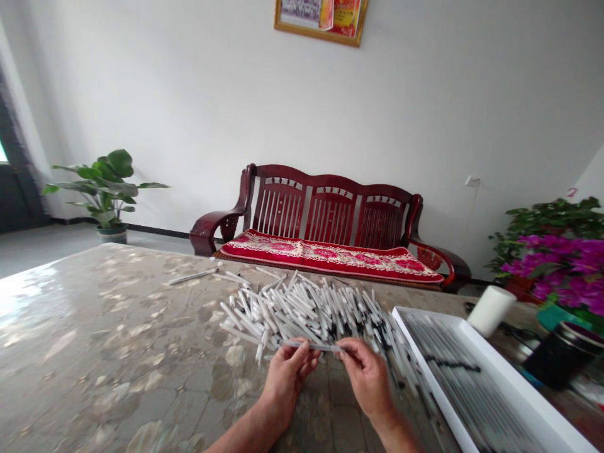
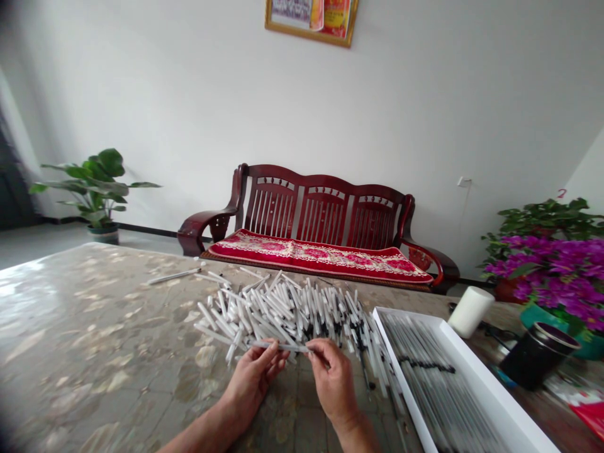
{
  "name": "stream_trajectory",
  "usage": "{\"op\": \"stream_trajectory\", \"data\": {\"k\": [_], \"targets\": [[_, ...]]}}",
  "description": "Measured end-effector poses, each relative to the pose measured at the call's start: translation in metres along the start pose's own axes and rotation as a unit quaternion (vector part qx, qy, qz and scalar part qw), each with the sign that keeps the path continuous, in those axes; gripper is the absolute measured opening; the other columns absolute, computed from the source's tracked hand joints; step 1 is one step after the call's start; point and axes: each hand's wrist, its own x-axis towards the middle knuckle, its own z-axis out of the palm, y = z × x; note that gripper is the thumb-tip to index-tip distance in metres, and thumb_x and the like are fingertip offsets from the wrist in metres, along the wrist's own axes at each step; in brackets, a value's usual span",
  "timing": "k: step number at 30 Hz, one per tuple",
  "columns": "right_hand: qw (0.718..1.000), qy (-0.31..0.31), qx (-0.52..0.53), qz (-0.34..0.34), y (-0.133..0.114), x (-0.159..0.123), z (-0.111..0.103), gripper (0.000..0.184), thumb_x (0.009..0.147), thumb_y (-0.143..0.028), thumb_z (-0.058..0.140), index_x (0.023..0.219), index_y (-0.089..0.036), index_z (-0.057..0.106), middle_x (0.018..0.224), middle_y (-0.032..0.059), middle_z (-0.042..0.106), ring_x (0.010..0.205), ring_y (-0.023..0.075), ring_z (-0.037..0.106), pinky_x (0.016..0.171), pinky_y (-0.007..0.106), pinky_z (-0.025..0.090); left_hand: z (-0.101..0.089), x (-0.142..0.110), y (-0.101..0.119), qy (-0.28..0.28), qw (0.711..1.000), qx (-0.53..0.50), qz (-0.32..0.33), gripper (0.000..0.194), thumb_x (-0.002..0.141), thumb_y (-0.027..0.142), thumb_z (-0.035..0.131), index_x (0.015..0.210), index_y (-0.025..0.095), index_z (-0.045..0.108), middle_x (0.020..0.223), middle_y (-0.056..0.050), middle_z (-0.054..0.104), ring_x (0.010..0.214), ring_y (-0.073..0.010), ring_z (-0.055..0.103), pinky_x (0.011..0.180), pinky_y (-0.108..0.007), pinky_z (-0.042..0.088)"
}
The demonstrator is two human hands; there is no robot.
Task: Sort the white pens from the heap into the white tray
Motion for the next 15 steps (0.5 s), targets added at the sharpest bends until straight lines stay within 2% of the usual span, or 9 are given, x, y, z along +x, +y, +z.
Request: {"op": "stream_trajectory", "data": {"k": [4, 7, 11, 15], "targets": [[0.999, 0.004, -0.033, -0.029, 0.004, -0.001, 0.001, 0.017, 0.090, -0.031, 0.061, 0.093, -0.022, 0.075, 0.089, 0.0077, 0.077, 0.083, 0.0208, 0.072, 0.077, 0.028, 0.058, 0.001, -0.001, 0.000, -0.013, 1.000, 0.011, -0.002, 0.042, 0.043, 0.033, 0.098, 0.069, 0.015, 0.069, 0.065, 0.000, 0.072, 0.065, -0.0144, 0.071, 0.060, -0.021, 0.057], [0.999, -0.005, -0.035, -0.009, 0.011, -0.003, 0.001, 0.019, 0.088, -0.036, 0.065, 0.095, -0.023, 0.077, 0.084, 0.0075, 0.078, 0.076, 0.0211, 0.073, 0.073, 0.028, 0.059, 0.002, -0.002, 0.000, -0.010, 1.000, 0.021, -0.001, 0.048, 0.038, 0.038, 0.098, 0.068, 0.015, 0.069, 0.063, 0.001, 0.071, 0.063, -0.0145, 0.070, 0.058, -0.021, 0.056], [0.993, -0.029, 0.030, 0.113, 0.016, -0.006, 0.006, 0.029, 0.084, -0.046, 0.069, 0.094, -0.020, 0.077, 0.075, 0.0069, 0.077, 0.065, 0.0217, 0.073, 0.062, 0.028, 0.060, 0.002, -0.004, 0.002, -0.015, 0.998, 0.048, 0.027, 0.049, 0.040, 0.041, 0.097, 0.071, 0.015, 0.069, 0.062, 0.001, 0.072, 0.062, -0.0145, 0.069, 0.059, -0.022, 0.055], [0.963, -0.045, 0.125, 0.236, 0.012, -0.003, 0.010, 0.041, 0.073, -0.054, 0.076, 0.089, -0.017, 0.075, 0.065, 0.0048, 0.074, 0.057, 0.0211, 0.071, 0.054, 0.028, 0.059, 0.001, -0.007, 0.004, -0.025, 0.994, 0.087, 0.055, 0.049, 0.044, 0.044, 0.095, 0.073, 0.016, 0.068, 0.062, -0.002, 0.074, 0.061, -0.0160, 0.070, 0.060, -0.024, 0.056]]}}
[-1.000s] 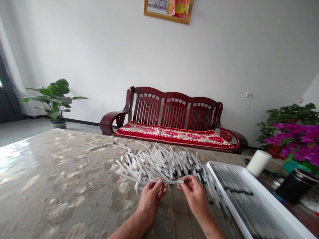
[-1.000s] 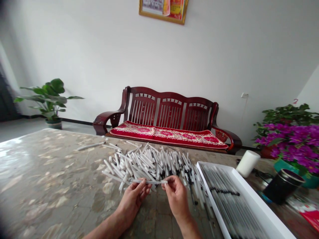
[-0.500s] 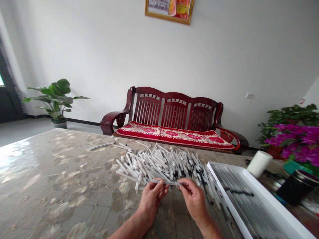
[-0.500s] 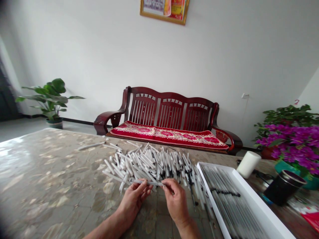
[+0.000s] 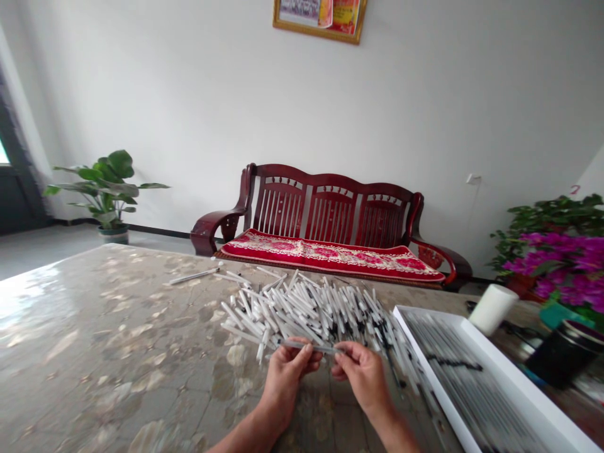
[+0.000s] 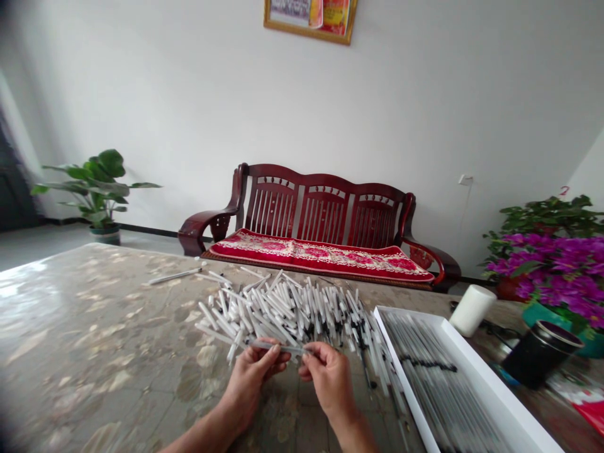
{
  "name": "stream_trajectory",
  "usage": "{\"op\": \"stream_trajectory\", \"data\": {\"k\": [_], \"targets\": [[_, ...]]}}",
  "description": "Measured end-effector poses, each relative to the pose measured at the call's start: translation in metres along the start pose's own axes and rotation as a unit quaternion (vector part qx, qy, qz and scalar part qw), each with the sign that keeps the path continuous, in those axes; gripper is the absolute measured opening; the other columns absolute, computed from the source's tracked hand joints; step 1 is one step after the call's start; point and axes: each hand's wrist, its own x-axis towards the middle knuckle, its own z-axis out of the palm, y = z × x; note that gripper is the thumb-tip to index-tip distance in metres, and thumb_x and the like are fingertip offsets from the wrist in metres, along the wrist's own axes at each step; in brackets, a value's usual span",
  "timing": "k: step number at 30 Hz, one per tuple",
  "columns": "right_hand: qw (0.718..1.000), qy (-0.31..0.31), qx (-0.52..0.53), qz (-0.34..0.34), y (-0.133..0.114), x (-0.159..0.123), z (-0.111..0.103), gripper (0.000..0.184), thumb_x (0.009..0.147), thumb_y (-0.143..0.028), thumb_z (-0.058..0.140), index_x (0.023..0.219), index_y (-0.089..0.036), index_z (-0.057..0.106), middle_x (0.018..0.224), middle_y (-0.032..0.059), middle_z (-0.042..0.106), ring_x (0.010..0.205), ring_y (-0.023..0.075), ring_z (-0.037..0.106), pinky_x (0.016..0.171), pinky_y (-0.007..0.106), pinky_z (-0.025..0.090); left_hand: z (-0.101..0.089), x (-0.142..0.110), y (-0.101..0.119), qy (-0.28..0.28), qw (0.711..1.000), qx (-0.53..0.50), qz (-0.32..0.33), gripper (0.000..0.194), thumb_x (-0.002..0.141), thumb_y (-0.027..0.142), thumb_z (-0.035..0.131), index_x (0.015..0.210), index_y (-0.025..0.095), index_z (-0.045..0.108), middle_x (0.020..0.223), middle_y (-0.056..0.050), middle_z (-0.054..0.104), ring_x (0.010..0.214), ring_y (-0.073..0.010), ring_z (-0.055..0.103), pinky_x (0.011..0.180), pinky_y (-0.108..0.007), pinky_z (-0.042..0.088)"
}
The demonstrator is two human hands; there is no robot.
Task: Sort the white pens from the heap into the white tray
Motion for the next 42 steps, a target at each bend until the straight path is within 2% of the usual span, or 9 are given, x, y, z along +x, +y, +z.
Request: {"op": "stream_trajectory", "data": {"k": [9, 13, 17, 21, 26, 30, 34, 37, 42], "targets": [[0.975, -0.012, 0.167, 0.146, -0.037, -0.006, 0.005, 0.048, 0.050, -0.050, 0.089, 0.076, -0.015, 0.069, 0.060, 0.0001, 0.069, 0.047, 0.0128, 0.062, 0.044, 0.022, 0.051, -0.002, 0.003, 0.001, -0.025, 0.999, 0.025, 0.003, 0.047, 0.045, 0.043, 0.096, 0.072, 0.016, 0.068, 0.060, -0.003, 0.074, 0.058, -0.0162, 0.070, 0.055, -0.023, 0.057], [0.966, -0.015, 0.250, 0.064, -0.043, -0.008, 0.021, 0.050, 0.052, -0.048, 0.092, 0.085, -0.018, 0.069, 0.065, -0.0033, 0.070, 0.052, 0.0105, 0.060, 0.051, 0.022, 0.051, -0.002, 0.004, 0.001, 0.002, 0.998, -0.039, -0.043, 0.047, 0.042, 0.037, 0.098, 0.073, 0.015, 0.071, 0.067, -0.002, 0.075, 0.064, -0.0141, 0.071, 0.059, -0.020, 0.058], [0.973, -0.054, 0.222, 0.022, -0.037, -0.010, 0.034, 0.042, 0.064, -0.051, 0.086, 0.087, -0.020, 0.070, 0.067, -0.0019, 0.071, 0.054, 0.0116, 0.060, 0.049, 0.021, 0.046, -0.003, 0.004, 0.001, -0.069, 0.993, -0.030, -0.088, 0.040, 0.050, 0.037, 0.096, 0.072, 0.014, 0.072, 0.061, -0.001, 0.071, 0.056, -0.0113, 0.067, 0.054, -0.018, 0.056], [0.980, 0.019, 0.199, -0.017, -0.039, -0.004, 0.024, 0.037, 0.071, -0.056, 0.079, 0.086, -0.024, 0.068, 0.067, -0.0027, 0.068, 0.061, 0.0153, 0.063, 0.047, 0.022, 0.045, -0.003, 0.004, 0.001, -0.062, 0.990, 0.023, -0.123, 0.050, 0.044, 0.032, 0.098, 0.085, 0.015, 0.075, 0.075, -0.001, 0.074, 0.062, -0.0102, 0.067, 0.056, -0.017, 0.055], [0.972, 0.112, 0.207, -0.017, -0.055, 0.019, -0.032, 0.047, 0.070, -0.062, 0.076, 0.091, -0.022, 0.065, 0.092, 0.0038, 0.075, 0.071, 0.0192, 0.069, 0.046, 0.023, 0.048, -0.003, -0.001, -0.007, -0.085, 0.986, 0.107, -0.096, 0.052, 0.046, 0.047, 0.095, 0.083, 0.019, 0.072, 0.075, 0.001, 0.072, 0.060, -0.0102, 0.063, 0.055, -0.019, 0.052], [0.965, 0.238, 0.111, 0.011, -0.050, 0.038, -0.097, 0.060, 0.060, -0.070, 0.075, 0.089, -0.019, 0.065, 0.080, 0.0054, 0.074, 0.062, 0.0181, 0.068, 0.043, 0.022, 0.045, -0.006, -0.001, -0.013, -0.134, 0.975, 0.162, -0.073, 0.053, 0.049, 0.057, 0.090, 0.080, 0.019, 0.070, 0.076, 0.000, 0.072, 0.059, -0.0115, 0.061, 0.053, -0.021, 0.047], [0.944, 0.324, 0.005, 0.058, -0.030, 0.047, -0.159, 0.059, 0.071, -0.073, 0.060, 0.092, -0.017, 0.065, 0.065, 0.0021, 0.068, 0.048, 0.0139, 0.059, 0.041, 0.021, 0.039, -0.009, 0.005, -0.020, -0.175, 0.964, 0.193, -0.056, 0.053, 0.051, 0.060, 0.087, 0.077, 0.018, 0.069, 0.070, 0.001, 0.067, 0.055, -0.0118, 0.057, 0.051, -0.023, 0.043], [0.925, 0.353, -0.104, 0.098, -0.020, 0.049, -0.206, 0.050, 0.080, -0.064, 0.053, 0.088, -0.017, 0.066, 0.062, 0.0032, 0.066, 0.050, 0.0166, 0.060, 0.044, 0.024, 0.041, -0.013, 0.009, -0.028, -0.201, 0.958, 0.202, -0.047, 0.053, 0.054, 0.063, 0.085, 0.077, 0.018, 0.068, 0.069, 0.000, 0.065, 0.052, -0.0118, 0.055, 0.049, -0.023, 0.041], [0.873, 0.340, -0.311, 0.159, -0.015, 0.057, -0.283, 0.025, 0.083, -0.037, 0.055, 0.078, -0.019, 0.072, 0.071, 0.0103, 0.072, 0.077, 0.0257, 0.071, 0.062, 0.029, 0.048, -0.019, 0.011, -0.039, -0.207, 0.955, 0.211, -0.029, 0.050, 0.062, 0.064, 0.081, 0.079, 0.018, 0.069, 0.069, 0.000, 0.065, 0.049, -0.0102, 0.051, 0.047, -0.022, 0.036]]}}
